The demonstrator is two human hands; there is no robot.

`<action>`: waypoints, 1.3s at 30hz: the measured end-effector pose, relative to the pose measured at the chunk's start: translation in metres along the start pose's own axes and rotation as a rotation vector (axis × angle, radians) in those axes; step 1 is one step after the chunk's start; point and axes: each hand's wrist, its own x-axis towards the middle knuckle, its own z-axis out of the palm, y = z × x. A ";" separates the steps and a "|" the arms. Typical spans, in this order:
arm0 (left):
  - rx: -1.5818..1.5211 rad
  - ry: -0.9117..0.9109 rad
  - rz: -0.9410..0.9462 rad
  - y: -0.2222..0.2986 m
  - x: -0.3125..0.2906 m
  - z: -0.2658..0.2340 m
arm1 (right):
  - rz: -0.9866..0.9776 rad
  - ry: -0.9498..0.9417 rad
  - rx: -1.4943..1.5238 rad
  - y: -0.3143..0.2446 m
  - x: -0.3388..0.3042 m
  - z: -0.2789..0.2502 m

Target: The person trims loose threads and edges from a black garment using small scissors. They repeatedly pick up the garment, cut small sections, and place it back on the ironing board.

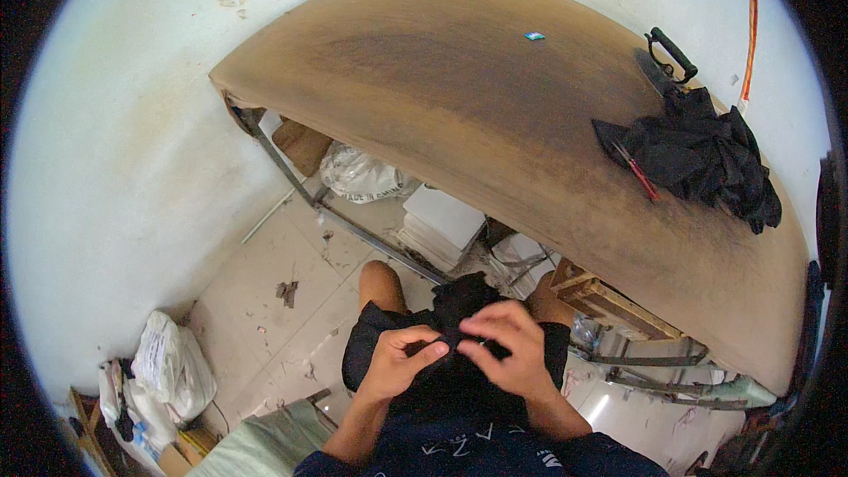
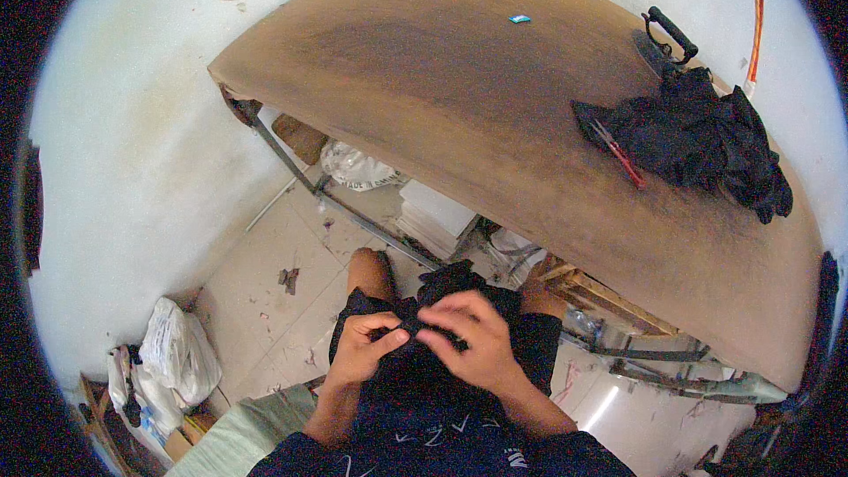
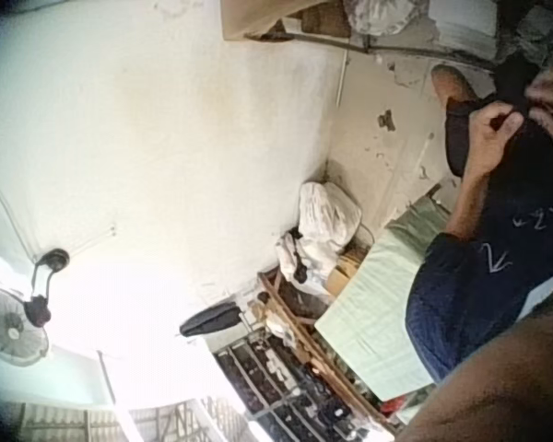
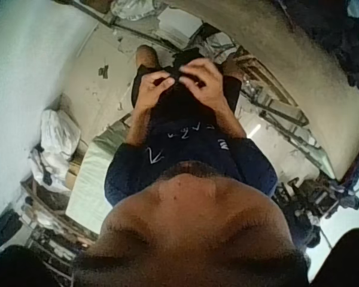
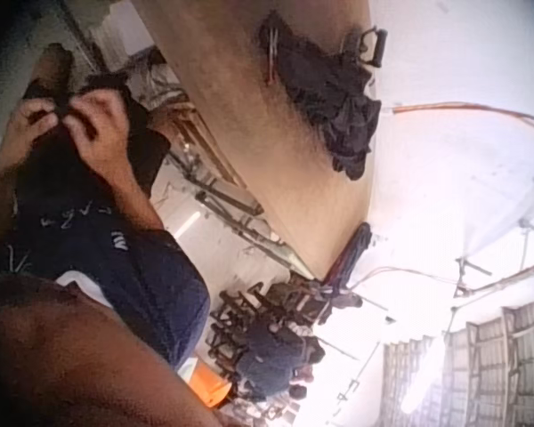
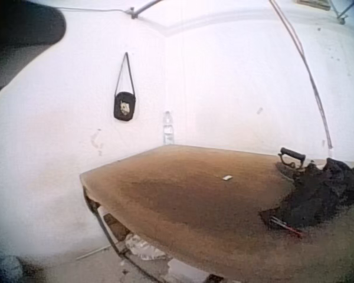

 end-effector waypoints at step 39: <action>0.586 -0.085 0.283 0.023 0.013 -0.004 | 0.164 -0.091 0.084 0.001 -0.006 0.019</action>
